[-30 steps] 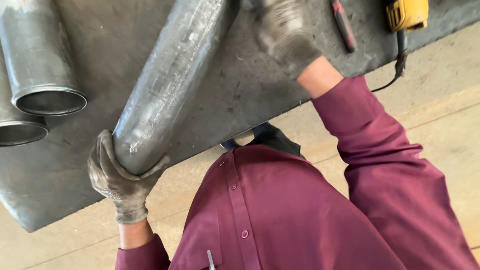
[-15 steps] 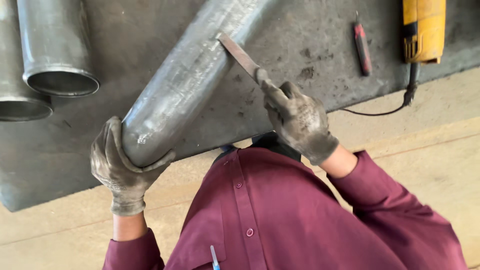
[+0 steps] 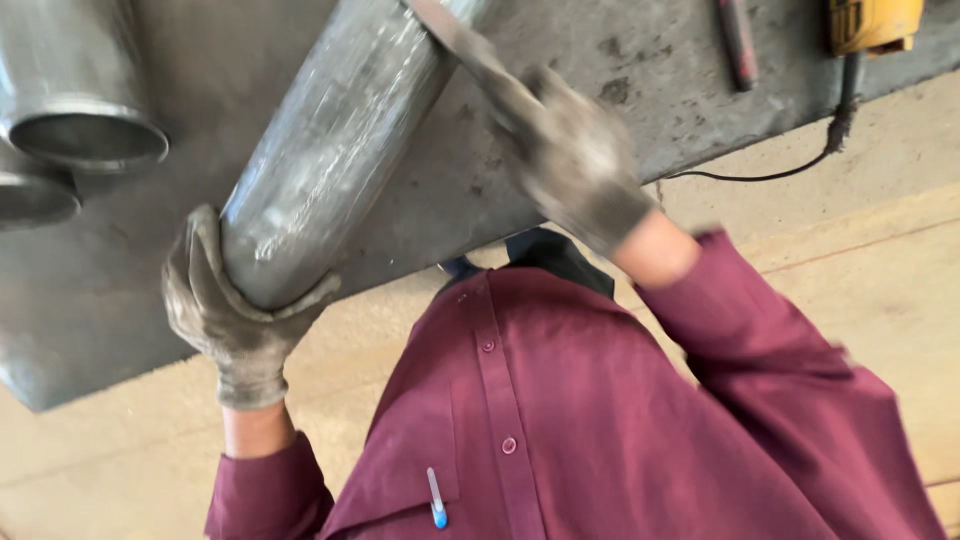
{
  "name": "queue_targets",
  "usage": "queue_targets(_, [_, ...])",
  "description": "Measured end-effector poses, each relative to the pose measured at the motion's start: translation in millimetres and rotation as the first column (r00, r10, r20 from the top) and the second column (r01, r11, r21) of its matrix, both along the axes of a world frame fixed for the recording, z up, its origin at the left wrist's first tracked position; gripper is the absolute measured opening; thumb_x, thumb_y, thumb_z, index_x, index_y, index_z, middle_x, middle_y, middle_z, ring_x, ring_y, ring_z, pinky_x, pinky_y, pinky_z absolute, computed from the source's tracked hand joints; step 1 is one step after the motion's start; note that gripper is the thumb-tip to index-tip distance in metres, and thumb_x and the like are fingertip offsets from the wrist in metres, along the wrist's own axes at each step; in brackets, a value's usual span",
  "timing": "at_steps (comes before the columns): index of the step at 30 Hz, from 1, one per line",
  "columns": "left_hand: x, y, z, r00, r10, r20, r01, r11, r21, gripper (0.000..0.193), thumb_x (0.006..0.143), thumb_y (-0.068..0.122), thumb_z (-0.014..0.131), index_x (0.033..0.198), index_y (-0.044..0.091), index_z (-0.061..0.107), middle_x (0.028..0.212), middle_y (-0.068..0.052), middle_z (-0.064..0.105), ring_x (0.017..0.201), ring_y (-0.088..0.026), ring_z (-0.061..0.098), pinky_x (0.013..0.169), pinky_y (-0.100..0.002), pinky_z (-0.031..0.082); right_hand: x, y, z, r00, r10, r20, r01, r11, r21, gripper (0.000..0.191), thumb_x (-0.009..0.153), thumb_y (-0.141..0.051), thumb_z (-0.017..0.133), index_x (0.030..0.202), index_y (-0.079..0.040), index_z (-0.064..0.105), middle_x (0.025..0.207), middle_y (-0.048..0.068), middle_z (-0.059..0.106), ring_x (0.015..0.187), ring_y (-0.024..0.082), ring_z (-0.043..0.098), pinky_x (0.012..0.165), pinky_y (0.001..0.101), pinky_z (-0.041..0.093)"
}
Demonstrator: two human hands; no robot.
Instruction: The person handles curved metal pipes on a workbench and uses an angle grinder to grind and polish their surfaces, repositioning and turning the pipes to work different sections, and occasionally uses a file on the pipe ends.
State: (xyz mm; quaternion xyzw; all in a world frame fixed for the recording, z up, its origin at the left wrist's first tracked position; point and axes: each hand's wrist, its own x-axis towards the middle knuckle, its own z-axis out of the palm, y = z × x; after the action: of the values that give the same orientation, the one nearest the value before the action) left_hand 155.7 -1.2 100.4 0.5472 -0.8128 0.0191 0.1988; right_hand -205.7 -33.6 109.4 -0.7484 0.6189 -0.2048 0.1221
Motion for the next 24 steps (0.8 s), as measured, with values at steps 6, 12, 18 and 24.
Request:
queue_targets(6, [1.1, -1.6, -2.1, 0.999, -0.022, -0.036, 0.022, 1.0, -0.007, 0.113, 0.074, 0.064, 0.094, 0.154, 0.0, 0.045, 0.143, -0.02, 0.059, 0.125, -0.041, 0.06, 0.11, -0.052, 0.05, 0.9, 14.4, -1.0, 0.998, 0.02, 0.052, -0.019, 1.0, -0.008, 0.061, 0.104, -0.018, 0.062, 0.161, -0.017, 0.04, 0.106, 0.016, 0.065, 0.085, 0.033, 0.068, 0.067, 0.0453, 0.056])
queue_targets(12, [2.8, 0.3, -1.1, 0.999, -0.046, -0.026, 0.045, 0.998, -0.047, 0.112, 0.077, 0.063, 0.095, 0.154, 0.002, 0.043, 0.145, -0.019, 0.059, 0.127, -0.039, 0.06, 0.11, -0.052, 0.05, 4.0, -2.8, -3.8, 1.0, 0.023, -0.021, -0.026, 0.986, -0.166, 0.056, 0.11, -0.019, 0.064, 0.158, -0.019, 0.036, 0.113, 0.015, 0.065, 0.09, 0.029, 0.068, 0.075, 0.0418, 0.059])
queue_targets(18, [1.7, -0.5, -4.3, 0.998, -0.037, -0.05, 0.035, 0.999, -0.037, 0.112, 0.077, 0.065, 0.094, 0.155, 0.002, 0.043, 0.144, -0.018, 0.059, 0.127, -0.038, 0.06, 0.111, -0.051, 0.05, 3.8, 27.8, -17.1, 0.998, 0.004, 0.062, -0.005, 1.0, 0.012, 0.06, 0.105, -0.021, 0.064, 0.161, -0.018, 0.042, 0.102, 0.012, 0.064, 0.084, 0.029, 0.068, 0.068, 0.0423, 0.057])
queue_targets(24, [1.3, 1.1, -1.3, 0.999, -0.043, 0.005, 0.043, 0.996, -0.072, 0.113, 0.077, 0.066, 0.093, 0.154, 0.001, 0.042, 0.144, -0.02, 0.059, 0.126, -0.039, 0.059, 0.11, -0.051, 0.049, -6.6, 11.1, -59.2, 0.77, -0.229, 0.595, 0.138, 0.971, 0.195, 0.052, 0.11, -0.012, 0.056, 0.16, -0.009, 0.041, 0.116, 0.012, 0.065, 0.089, 0.027, 0.068, 0.071, 0.038, 0.057])
